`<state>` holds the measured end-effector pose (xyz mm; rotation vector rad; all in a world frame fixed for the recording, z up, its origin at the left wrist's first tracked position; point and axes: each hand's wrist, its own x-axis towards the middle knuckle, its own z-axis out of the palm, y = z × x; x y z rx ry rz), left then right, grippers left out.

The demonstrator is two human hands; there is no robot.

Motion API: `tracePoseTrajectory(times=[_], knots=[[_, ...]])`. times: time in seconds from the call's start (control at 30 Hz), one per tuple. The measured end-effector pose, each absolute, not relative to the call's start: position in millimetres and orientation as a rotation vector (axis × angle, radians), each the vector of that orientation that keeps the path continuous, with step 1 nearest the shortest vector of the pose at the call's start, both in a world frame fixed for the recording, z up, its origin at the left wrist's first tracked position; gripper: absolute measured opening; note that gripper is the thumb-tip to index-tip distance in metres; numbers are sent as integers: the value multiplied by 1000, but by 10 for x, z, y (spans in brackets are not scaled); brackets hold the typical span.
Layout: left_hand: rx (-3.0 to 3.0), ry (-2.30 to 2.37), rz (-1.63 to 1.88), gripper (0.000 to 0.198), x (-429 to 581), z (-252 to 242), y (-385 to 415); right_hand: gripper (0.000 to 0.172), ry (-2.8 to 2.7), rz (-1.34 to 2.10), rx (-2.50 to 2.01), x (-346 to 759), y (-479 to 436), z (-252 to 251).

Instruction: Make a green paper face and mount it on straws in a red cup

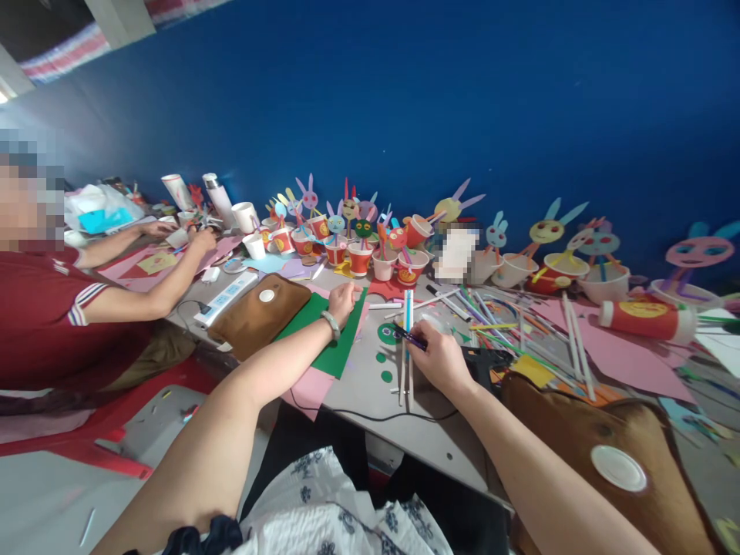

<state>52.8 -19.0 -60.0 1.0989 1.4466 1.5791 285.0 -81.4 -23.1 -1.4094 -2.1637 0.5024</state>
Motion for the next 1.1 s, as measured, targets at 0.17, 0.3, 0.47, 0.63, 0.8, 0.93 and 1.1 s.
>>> tracePoseTrajectory(times=[0.17, 0.3, 0.47, 0.63, 0.8, 0.93, 1.1], knots=[[1060, 1441, 1562, 34, 541, -571, -225, 8, -2260, 443, -1434, 2825, -851, -222], [1086, 1434, 1494, 30, 533, -534, -256, 7, -2321, 386, -1432, 2826, -867, -202], [1124, 1464, 1368, 20, 441, -485, -219, 9, -2339, 328, -1457, 2848, -853, -192], [1168, 1649, 1351, 17, 126, -380, -83, 11, -2380, 289, -1442, 2871, -824, -242], [1165, 1951, 1460, 31, -557, -176, 133, 10, -2400, 249, -1407, 2885, -798, -292], [1137, 2214, 1550, 23, -1171, 0, 262, 10, -2419, 257, -1402, 2904, -774, -334], [1143, 2506, 1588, 17, -1753, 224, 313, 10, -2421, 263, -1381, 2944, -726, -421]])
